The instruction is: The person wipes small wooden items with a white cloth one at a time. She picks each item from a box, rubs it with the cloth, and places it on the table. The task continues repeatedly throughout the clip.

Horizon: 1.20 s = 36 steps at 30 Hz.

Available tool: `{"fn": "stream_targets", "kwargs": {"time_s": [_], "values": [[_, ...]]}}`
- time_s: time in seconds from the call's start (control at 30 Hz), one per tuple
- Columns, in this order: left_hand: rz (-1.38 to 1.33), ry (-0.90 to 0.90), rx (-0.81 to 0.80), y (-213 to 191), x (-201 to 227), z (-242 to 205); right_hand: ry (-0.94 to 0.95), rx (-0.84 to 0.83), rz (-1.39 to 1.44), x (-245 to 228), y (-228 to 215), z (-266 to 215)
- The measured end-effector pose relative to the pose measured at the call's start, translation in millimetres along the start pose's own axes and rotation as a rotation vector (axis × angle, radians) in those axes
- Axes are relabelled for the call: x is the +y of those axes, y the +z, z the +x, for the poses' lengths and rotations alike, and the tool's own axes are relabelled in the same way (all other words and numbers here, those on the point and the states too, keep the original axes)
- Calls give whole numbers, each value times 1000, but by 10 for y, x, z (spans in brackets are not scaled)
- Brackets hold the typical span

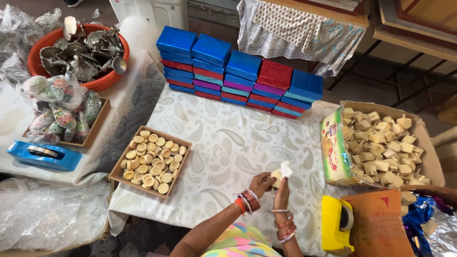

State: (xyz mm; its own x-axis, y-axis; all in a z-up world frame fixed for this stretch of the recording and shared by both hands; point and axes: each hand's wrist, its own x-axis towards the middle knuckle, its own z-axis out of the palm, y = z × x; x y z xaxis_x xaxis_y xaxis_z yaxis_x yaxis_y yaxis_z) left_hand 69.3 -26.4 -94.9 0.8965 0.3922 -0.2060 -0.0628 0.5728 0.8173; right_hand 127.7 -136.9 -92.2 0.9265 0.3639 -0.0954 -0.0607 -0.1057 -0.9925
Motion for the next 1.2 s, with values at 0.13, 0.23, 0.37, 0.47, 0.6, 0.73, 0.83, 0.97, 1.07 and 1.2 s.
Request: {"fn": "stream_targets", "kwargs": {"time_s": [0.13,0.23,0.37,0.47,0.6,0.73,0.83,0.97,1.07,1.2], "values": [[56,51,162,-48,207,17,-153,-55,-54,-23,166,-275],[65,-37,231,-1,398,-209,-176,-74,-63,244,82,-52],[55,-63,0,60,243,-327,141,-40,176,-83,34,111],[99,6,14,0,33,-207,177,-45,159,-165,81,-2],[193,73,247,-39,218,-131,-67,-75,-4,-117,236,-390],[97,54,273,-22,230,-180,-172,-73,-2,455,26,-79],[220,79,60,-4,177,-218,-59,-27,24,91,-49,23],[218,22,-33,47,89,-120,76,-18,96,-87,-14,-62],[226,106,141,-25,124,-58,-58,-30,-11,-4,95,-288],[246,90,263,-148,183,-83,-709,-51,-538,887,-76,-48]]}}
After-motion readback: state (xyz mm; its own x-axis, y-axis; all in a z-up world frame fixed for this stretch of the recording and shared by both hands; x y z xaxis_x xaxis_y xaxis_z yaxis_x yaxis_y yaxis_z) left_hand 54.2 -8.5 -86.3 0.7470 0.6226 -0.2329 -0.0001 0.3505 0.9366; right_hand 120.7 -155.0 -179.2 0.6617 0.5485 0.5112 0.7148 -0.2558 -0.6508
